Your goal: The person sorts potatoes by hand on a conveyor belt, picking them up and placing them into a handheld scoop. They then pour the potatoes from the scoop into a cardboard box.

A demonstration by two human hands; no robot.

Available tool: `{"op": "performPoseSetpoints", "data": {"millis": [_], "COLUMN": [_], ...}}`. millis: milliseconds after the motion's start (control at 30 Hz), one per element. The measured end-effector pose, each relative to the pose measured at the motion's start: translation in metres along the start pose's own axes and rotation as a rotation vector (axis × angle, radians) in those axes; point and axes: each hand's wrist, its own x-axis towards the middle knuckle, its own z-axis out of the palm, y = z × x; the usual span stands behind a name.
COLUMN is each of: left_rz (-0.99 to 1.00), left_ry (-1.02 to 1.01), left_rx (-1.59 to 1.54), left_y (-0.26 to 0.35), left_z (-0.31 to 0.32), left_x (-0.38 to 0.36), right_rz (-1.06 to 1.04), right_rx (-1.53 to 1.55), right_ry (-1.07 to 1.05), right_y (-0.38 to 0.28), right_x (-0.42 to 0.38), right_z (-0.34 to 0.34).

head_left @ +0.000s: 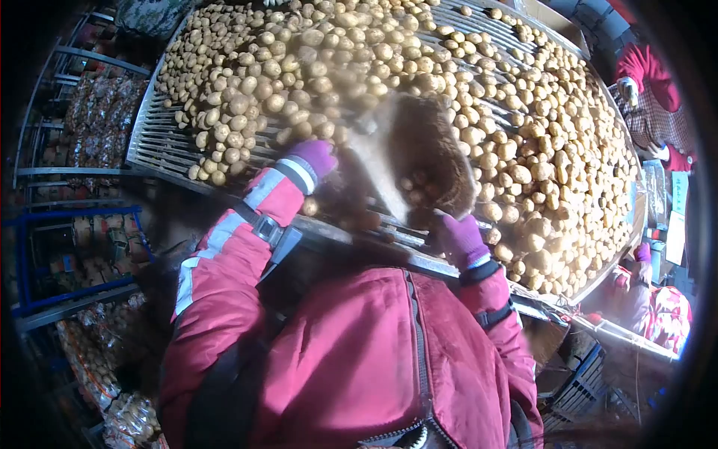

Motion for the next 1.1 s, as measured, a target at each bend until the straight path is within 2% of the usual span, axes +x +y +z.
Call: {"op": "performPoseSetpoints", "data": {"millis": [100, 167, 233, 367, 400, 433, 500, 533, 633, 667, 700, 767, 800, 900, 933, 967, 1000, 1033, 1067, 1100], "left_rz": [0.071, 0.032, 0.007, -0.027, 0.04, -0.019, -0.142, -0.164, 0.003, 0.192, 0.08, -0.195, -0.388, -0.49, -0.499, -0.51, -0.726, -0.709, -0.786, -0.789], "left_ry": [-0.022, 0.085, 0.034, -0.065, -0.028, -0.027, -0.041, -0.04, 0.013, 0.179, 0.139, 0.017, -0.01, -0.016, 0.077, 0.172, 0.176, 0.166, 0.134, 0.178], "left_rx": [0.077, 0.076, -0.018, -0.202, -0.223, -0.284, -0.407, -0.33, -0.288, -0.288, -0.591, -1.206, -1.515, -1.657, -1.695, -1.73, -1.869, -1.886, -1.906, -1.922], "left_y": [0.027, 0.032, 0.05, 0.092, 0.092, 0.097, 0.11, 0.113, 0.104, 0.095, 0.092, 0.087, 0.084, 0.066, 0.059, 0.057, 0.059, 0.05, 0.041, 0.035], "left_z": [-0.003, 0.058, 0.04, -0.011, -0.016, -0.022, -0.033, -0.036, -0.021, -0.024, -0.035, -0.038, -0.032, -0.029, -0.019, -0.01, -0.034, -0.024, -0.011, -0.004], "left_x": [0.013, 0.028, 0.026, 0.027, 0.026, 0.029, 0.031, 0.033, 0.029, 0.02, 0.011, -0.002, -0.008, -0.042, -0.058, -0.071, -0.086, -0.108, -0.129, -0.152], "right_rz": [-0.15, -0.166, -0.1, 0.06, -0.077, -0.21, -0.255, -0.077, -0.032, -0.171, -0.32, -0.381, -0.44, -0.308, -0.317, -0.334, -0.342, -0.359, -0.377, -0.425], "right_rx": [-0.585, -0.612, -0.654, -0.283, -0.424, -0.57, -0.697, -0.511, -0.506, -0.645, -0.778, -1.038, -1.022, -0.496, -0.416, -0.402, -0.395, -0.454, -0.514, -0.629], "right_ry": [0.106, 0.15, 0.14, 0.069, 0.102, 0.155, 0.146, 0.135, 0.171, 0.115, 0.075, 0.051, 0.109, 0.025, 0.019, 0.015, 0.013, 0.015, 0.018, 0.02], "right_y": [0.04, 0.021, 0.019, 0.03, 0.029, 0.028, 0.021, 0.008, 0.024, 0.03, 0.028, 0.025, 0.048, 0.071, 0.07, 0.067, 0.063, 0.058, 0.054, 0.059], "right_x": [0.037, 0.024, 0.029, 0.047, 0.047, 0.047, 0.045, 0.04, 0.058, 0.059, 0.055, 0.052, 0.063, 0.066, 0.06, 0.055, 0.047, 0.037, 0.027, 0.028], "right_z": [-0.013, -0.007, -0.008, -0.01, -0.01, -0.009, -0.002, 0.0, -0.007, -0.012, -0.014, -0.017, -0.024, -0.048, -0.05, -0.052, -0.053, -0.054, -0.055, -0.061]}}
